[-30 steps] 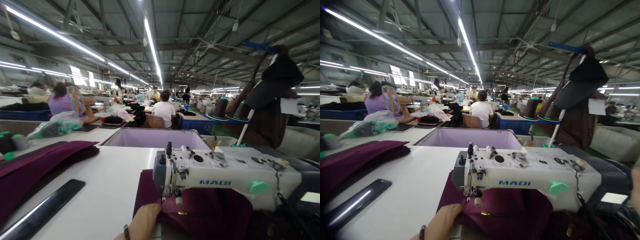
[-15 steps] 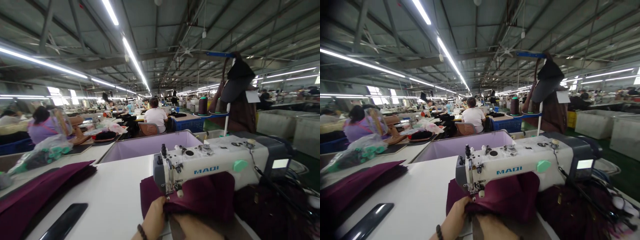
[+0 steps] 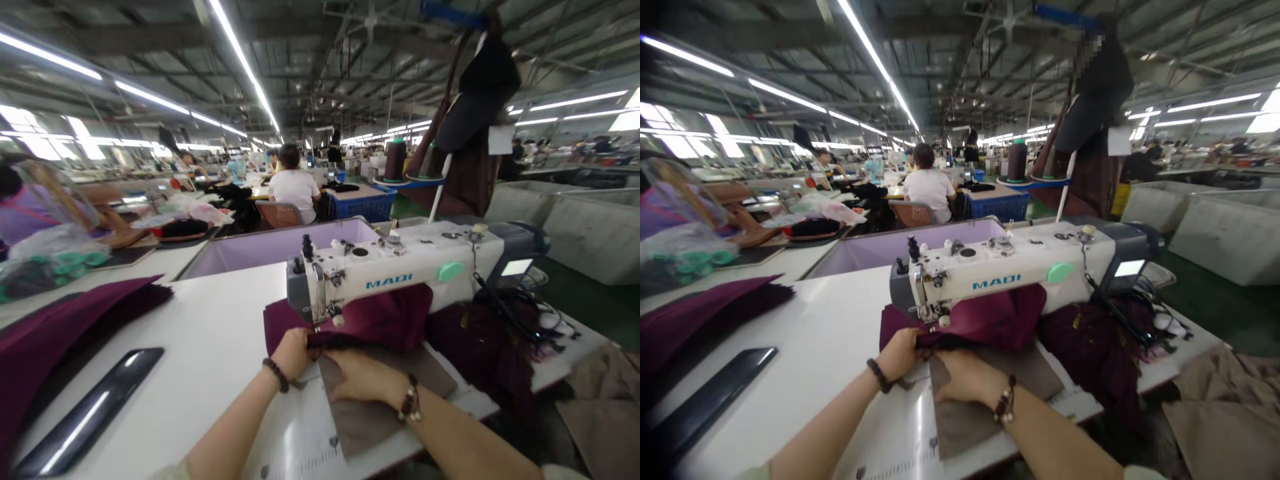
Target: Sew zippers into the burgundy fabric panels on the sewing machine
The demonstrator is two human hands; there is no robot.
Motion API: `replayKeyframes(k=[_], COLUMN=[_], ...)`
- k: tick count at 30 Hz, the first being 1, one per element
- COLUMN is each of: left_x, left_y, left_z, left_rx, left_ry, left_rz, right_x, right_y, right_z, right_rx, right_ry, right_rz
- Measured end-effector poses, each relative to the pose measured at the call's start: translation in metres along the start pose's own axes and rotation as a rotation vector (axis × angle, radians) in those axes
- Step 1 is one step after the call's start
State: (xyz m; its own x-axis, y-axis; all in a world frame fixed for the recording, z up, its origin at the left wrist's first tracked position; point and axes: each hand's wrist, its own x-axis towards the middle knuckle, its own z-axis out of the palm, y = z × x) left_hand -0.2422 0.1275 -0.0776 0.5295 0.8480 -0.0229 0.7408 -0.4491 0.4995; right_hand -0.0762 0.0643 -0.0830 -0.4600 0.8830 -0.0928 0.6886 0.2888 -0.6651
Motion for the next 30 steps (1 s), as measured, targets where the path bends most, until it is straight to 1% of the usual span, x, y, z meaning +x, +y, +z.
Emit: replayKeyframes(k=[4,7,10,13,17,19,20,21,23,24,25,28,29,30], left_x=[0.009,0.012,0.012,0.011,0.007,0.003,0.002,0.001,-0.001,-0.001,0.000,0.003,0.004,0.005], left_y=[-0.009,-0.008,-0.004,-0.001,-0.002,-0.005,-0.006,-0.008,-0.012,-0.014,-0.016,-0.019,-0.020,-0.020], left_z=[-0.003,-0.004,0.000,0.009,0.019,0.021,0.020,0.019,0.018,0.017,0.017,0.020,0.021,0.022], left_rx=[-0.006,0.003,0.021,0.027,-0.038,-0.114,-0.161,-0.214,-0.326,-0.379,-0.426,-0.527,-0.543,-0.546], left_ry=[-0.115,-0.135,-0.098,-0.035,0.040,0.079,0.105,0.138,0.202,0.227,0.243,0.244,0.239,0.236], left_rz=[-0.013,-0.019,-0.031,-0.038,-0.002,0.036,0.054,0.064,0.065,0.059,0.057,0.087,0.105,0.122], right_x=[0.003,0.003,0.003,0.002,-0.005,-0.010,-0.011,-0.012,-0.010,-0.008,-0.004,0.014,0.021,0.027], right_y=[0.008,0.009,0.008,0.005,-0.002,-0.005,-0.005,-0.003,0.002,0.006,0.009,0.019,0.022,0.023], right_z=[0.001,0.001,0.001,-0.001,-0.008,-0.012,-0.014,-0.017,-0.020,-0.022,-0.023,-0.027,-0.027,-0.027], right_rx=[-0.016,-0.029,-0.049,-0.055,-0.054,-0.041,-0.004,0.054,0.178,0.196,0.163,-0.100,-0.161,-0.193], right_ry=[0.001,-0.009,-0.033,-0.030,-0.081,-0.151,-0.227,-0.323,-0.500,-0.528,-0.484,-0.130,-0.035,0.022], right_rz=[-0.052,-0.043,-0.010,-0.014,-0.011,-0.018,-0.011,0.010,0.100,0.138,0.149,0.095,0.083,0.088])
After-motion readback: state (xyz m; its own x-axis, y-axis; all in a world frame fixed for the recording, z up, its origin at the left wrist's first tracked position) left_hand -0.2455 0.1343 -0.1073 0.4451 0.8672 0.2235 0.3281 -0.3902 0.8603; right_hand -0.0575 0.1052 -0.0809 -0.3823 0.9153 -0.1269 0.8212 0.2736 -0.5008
